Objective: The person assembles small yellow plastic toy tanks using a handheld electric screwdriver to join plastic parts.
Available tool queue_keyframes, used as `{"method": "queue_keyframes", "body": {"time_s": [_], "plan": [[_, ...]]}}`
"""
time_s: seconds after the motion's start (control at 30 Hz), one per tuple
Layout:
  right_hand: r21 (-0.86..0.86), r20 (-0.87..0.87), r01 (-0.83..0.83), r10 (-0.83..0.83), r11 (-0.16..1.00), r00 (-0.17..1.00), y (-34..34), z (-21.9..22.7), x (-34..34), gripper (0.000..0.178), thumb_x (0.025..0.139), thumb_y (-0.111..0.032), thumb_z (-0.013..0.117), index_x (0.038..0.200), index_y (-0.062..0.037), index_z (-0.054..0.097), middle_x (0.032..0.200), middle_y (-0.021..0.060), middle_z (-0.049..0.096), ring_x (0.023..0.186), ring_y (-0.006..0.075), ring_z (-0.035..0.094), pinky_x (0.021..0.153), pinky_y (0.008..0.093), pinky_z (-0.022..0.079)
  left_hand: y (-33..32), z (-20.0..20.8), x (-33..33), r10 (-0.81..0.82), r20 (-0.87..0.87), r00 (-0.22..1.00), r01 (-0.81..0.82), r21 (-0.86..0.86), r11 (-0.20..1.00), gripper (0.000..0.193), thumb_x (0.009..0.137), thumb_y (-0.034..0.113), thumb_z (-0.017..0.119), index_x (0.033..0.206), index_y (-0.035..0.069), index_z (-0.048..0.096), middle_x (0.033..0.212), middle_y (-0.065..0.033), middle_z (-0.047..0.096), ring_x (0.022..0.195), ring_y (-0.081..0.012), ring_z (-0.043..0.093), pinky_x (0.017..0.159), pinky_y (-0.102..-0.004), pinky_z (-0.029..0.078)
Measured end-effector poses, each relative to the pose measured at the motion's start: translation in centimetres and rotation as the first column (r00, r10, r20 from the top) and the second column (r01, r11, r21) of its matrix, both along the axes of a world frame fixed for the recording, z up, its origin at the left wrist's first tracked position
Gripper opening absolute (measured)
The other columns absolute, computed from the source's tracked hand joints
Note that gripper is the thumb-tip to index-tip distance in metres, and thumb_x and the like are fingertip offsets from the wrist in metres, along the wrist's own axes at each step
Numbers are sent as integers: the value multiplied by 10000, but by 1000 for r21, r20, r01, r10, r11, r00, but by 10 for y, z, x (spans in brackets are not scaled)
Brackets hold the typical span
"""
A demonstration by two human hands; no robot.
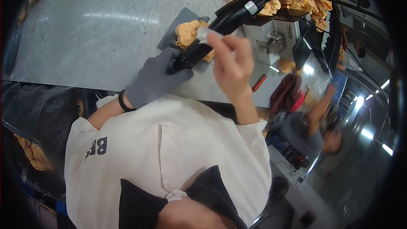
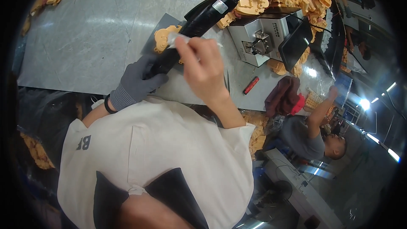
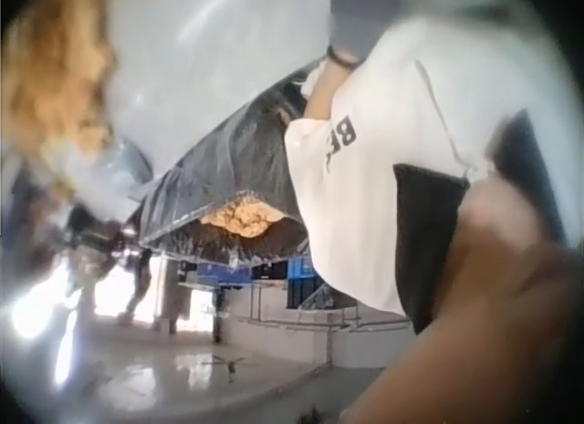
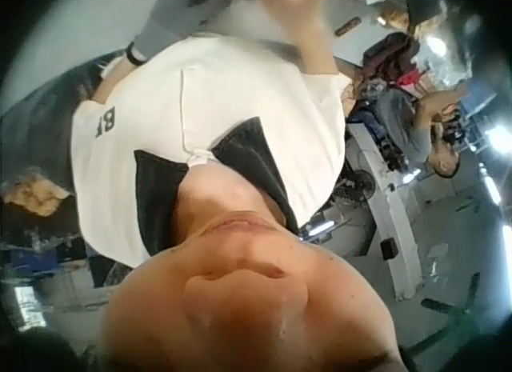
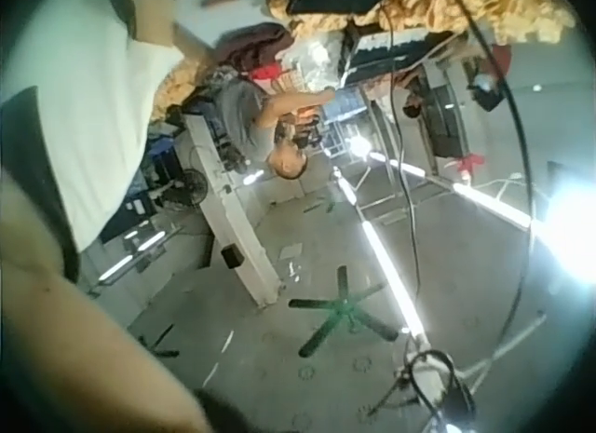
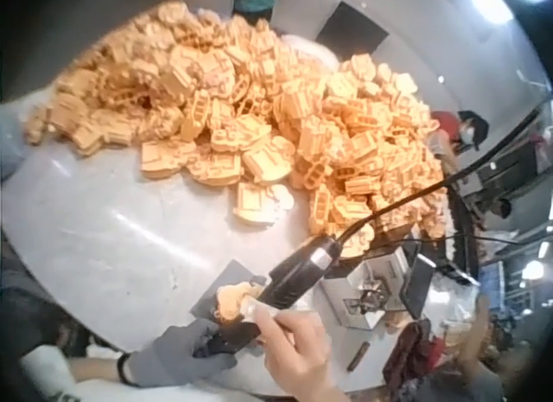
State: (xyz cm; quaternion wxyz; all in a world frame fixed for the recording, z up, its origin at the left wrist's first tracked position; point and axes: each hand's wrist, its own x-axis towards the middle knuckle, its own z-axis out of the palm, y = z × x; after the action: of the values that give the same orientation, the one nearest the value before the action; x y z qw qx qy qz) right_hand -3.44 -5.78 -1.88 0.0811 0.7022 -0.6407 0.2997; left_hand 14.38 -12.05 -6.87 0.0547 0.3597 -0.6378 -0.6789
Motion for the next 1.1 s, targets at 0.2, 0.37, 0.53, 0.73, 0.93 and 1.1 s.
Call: {"method": "queue_keyframes", "body": {"time_s": [0.2, 0.37, 0.53, 0.73, 0.93, 1.1], "plan": [[-123, -186, 181, -202, 976, 961, -23, 23, -67, 267, 729, 77, 624, 955, -48, 691, 808, 83, 583, 672, 182, 569, 569, 267, 466, -1, 6, 3, 7, 57, 998, 3, -175, 985, 454, 784, 366, 679, 1101, 103, 489, 725, -80, 635, 644, -242, 645, 599, -335, 491], [-246, -64, 291, -315, 925, 947, -27, 35, -68, 193, 795, 35, 631, 954, -57, 692, 805, 61, 592, 628, 135, 568, 539, 240, 461, -1, 5, 3, 4, 94, 996, 37, -433, 900, 438, 783, 368, 673, 1093, 131, 473, 656, -44, 632, 574, -248, 641, 536, -340, 499], [-139, -56, 237, -247, 961, 967, -18, 11, -40, 291, 736, 66, 637, 1002, -46, 671, 822, 71, 563, 647, 169, 534, 559, 259, 451, -2, 7, 3, 38, 54, 998, -10, -451, 892, 436, 780, 373, 671, 1094, 141, 477, 662, -49, 632, 573, -259, 637, 522, -349, 496], [56, 17, -96, 95, 994, 995, -8, 1, 7, 414, 645, 103, 620, 1032, -38, 659, 826, 76, 531, 693, 219, 504, 595, 294, 437, -8, 7, 2, 87, 67, 994, -31, -585, 810, 431, 764, 347, 683, 1096, 156, 486, 655, -52, 624, 567, -265, 632, 510, -360, 488], [-199, -202, 149, -189, 969, 961, -22, 17, -72, 334, 665, 88, 645, 966, -51, 681, 824, 69, 539, 704, 206, 526, 583, 291, 451, -11, 8, 7, 93, 44, 995, -42, -649, 760, 400, 760, 306, 689, 1081, 162, 497, 629, -26, 607, 531, -223, 622, 487, -325, 482], [-262, -49, 249, -270, 932, 961, -24, 23, -52, 276, 708, 107, 635, 933, -46, 684, 853, 85, 559, 722, 213, 567, 622, 296, 474, -11, 11, 8, 93, -9, 996, -74, -671, 738, 366, 766, 293, 684, 1062, 169, 508, 617, -11, 598, 511, -208, 616, 474, -309, 480]]}}
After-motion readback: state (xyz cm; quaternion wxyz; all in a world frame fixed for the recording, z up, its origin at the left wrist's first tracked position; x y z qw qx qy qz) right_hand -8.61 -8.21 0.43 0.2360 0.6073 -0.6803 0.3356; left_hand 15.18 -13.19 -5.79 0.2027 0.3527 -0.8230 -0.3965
